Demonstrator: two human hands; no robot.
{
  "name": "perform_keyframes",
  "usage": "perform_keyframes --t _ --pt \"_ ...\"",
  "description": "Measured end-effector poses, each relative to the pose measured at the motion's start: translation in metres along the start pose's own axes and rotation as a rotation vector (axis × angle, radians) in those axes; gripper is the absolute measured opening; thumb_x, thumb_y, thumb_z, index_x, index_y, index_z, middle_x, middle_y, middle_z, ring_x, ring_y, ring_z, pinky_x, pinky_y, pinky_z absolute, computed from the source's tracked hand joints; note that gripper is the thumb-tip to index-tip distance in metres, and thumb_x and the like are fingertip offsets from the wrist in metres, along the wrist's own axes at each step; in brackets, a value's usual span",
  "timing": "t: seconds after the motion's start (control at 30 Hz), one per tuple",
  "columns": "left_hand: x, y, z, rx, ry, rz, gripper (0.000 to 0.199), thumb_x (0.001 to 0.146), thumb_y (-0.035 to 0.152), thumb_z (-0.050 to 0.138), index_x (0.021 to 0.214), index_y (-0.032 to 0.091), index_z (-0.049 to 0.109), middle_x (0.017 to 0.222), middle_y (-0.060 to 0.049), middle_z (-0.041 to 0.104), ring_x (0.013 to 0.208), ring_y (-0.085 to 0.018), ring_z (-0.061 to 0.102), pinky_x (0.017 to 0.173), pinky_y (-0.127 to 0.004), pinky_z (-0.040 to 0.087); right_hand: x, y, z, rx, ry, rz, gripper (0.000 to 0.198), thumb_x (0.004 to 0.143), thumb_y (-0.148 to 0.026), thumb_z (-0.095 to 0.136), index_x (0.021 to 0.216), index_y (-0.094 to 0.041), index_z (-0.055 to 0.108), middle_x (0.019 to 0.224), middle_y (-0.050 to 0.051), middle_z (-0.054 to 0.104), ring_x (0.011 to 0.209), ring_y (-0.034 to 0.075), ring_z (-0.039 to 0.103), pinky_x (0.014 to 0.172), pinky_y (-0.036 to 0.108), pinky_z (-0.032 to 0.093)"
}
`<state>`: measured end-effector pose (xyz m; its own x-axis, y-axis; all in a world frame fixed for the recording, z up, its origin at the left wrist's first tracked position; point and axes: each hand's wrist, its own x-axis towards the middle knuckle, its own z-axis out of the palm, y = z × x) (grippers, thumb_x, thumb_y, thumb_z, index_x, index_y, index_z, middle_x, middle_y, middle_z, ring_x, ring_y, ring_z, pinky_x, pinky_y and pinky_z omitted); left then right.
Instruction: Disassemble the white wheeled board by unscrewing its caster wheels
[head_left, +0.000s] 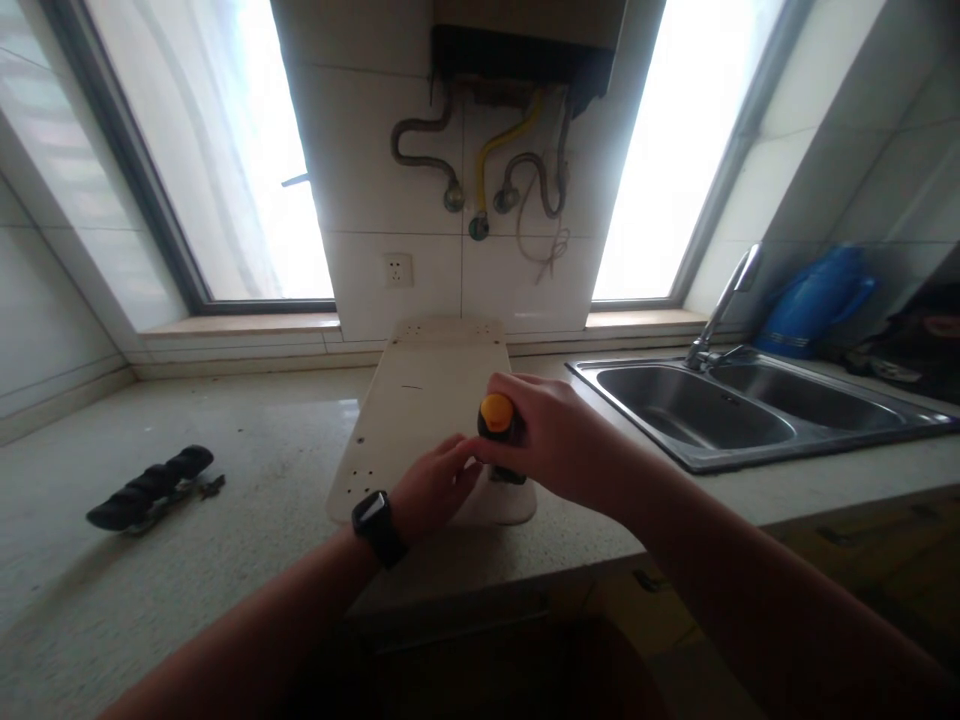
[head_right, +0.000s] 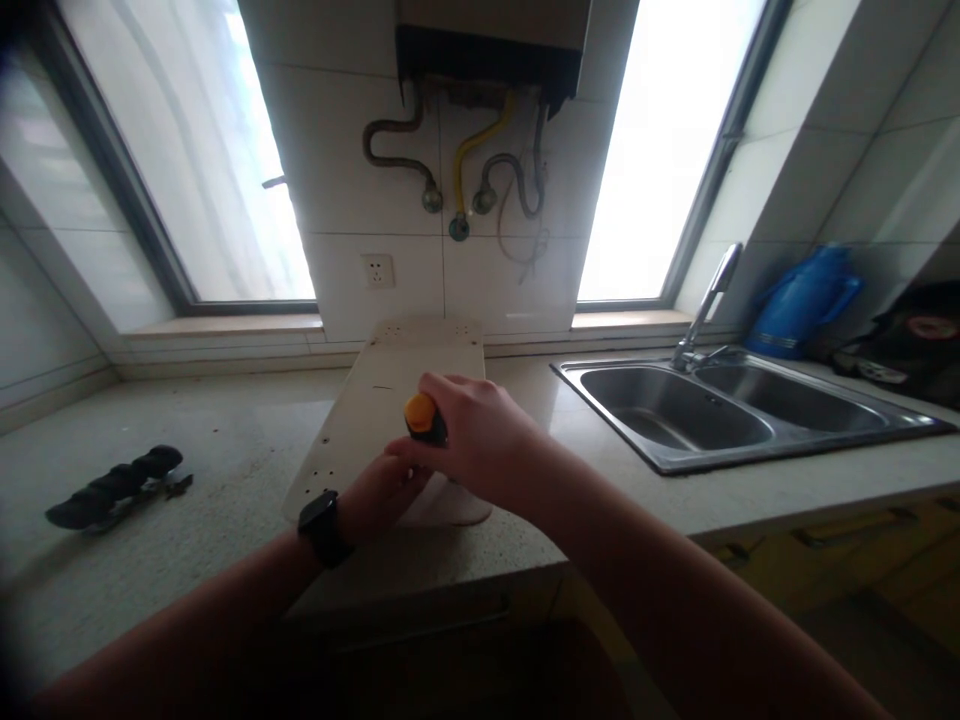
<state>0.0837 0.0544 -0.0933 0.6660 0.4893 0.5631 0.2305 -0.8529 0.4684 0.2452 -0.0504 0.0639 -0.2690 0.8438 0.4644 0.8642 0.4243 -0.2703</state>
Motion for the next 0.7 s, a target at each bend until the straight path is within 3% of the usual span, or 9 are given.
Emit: perform_keyframes --t 0.13,0.27,0.43,0.53,0.7 --pt "0.001 0.001 0.001 -0.121 0.041 0.025 0.024 0.102 0.021 0.046 0.117 0.021 0.064 0.105 -0.007 0.065 0.089 -0.017 0.062 0.079 -0.032 0.051 -0.002 -0.007 -0.007 -0.056 -0.042 0.08 0.034 0.08 -0.041 0.079 0.079 -0.02 0.051 0.072 -0.001 0.056 0.063 0.012 0.044 0.059 0.027 0.029" --pt "0.0 0.008 0.002 -0.122 -0.01 0.053 0.023 0.103 0.022 0.048 0.117 0.022 0.065 0.117 -0.008 0.064 0.099 -0.018 0.063 0.087 -0.035 0.052 -0.003 -0.008 -0.012 -0.103 -0.079 0.113 0.028 0.079 -0.035 0.078 0.082 -0.019 0.056 0.071 -0.001 0.057 0.062 0.013 0.045 0.057 0.027 0.03" --pt "-0.002 0.012 0.004 0.007 -0.05 0.026 0.032 0.099 0.024 0.052 0.131 0.023 0.056 0.123 -0.01 0.061 0.092 -0.019 0.064 0.082 -0.035 0.053 -0.004 -0.008 -0.013 -0.096 -0.075 0.091 0.025 0.08 -0.034 0.079 0.083 -0.018 0.059 0.072 0.0 0.06 0.063 0.012 0.048 0.059 0.026 0.032" --pt "-0.002 0.008 0.007 0.075 -0.109 0.008 0.039 0.095 0.023 0.055 0.134 0.019 0.05 0.111 -0.009 0.066 0.085 -0.02 0.065 0.075 -0.034 0.052 -0.004 -0.008 -0.013 -0.082 -0.091 0.086 0.025 0.08 -0.034 0.079 0.084 -0.018 0.061 0.073 0.0 0.061 0.065 0.012 0.049 0.06 0.026 0.032" --pt "-0.002 0.004 0.008 0.091 -0.135 0.01 0.029 0.094 0.022 0.054 0.123 0.018 0.055 0.096 -0.006 0.067 0.081 -0.022 0.065 0.07 -0.032 0.049 -0.005 -0.008 -0.014 -0.045 -0.113 0.057 0.029 0.079 -0.041 0.079 0.082 -0.019 0.06 0.074 -0.001 0.062 0.065 0.012 0.049 0.061 0.027 0.032"
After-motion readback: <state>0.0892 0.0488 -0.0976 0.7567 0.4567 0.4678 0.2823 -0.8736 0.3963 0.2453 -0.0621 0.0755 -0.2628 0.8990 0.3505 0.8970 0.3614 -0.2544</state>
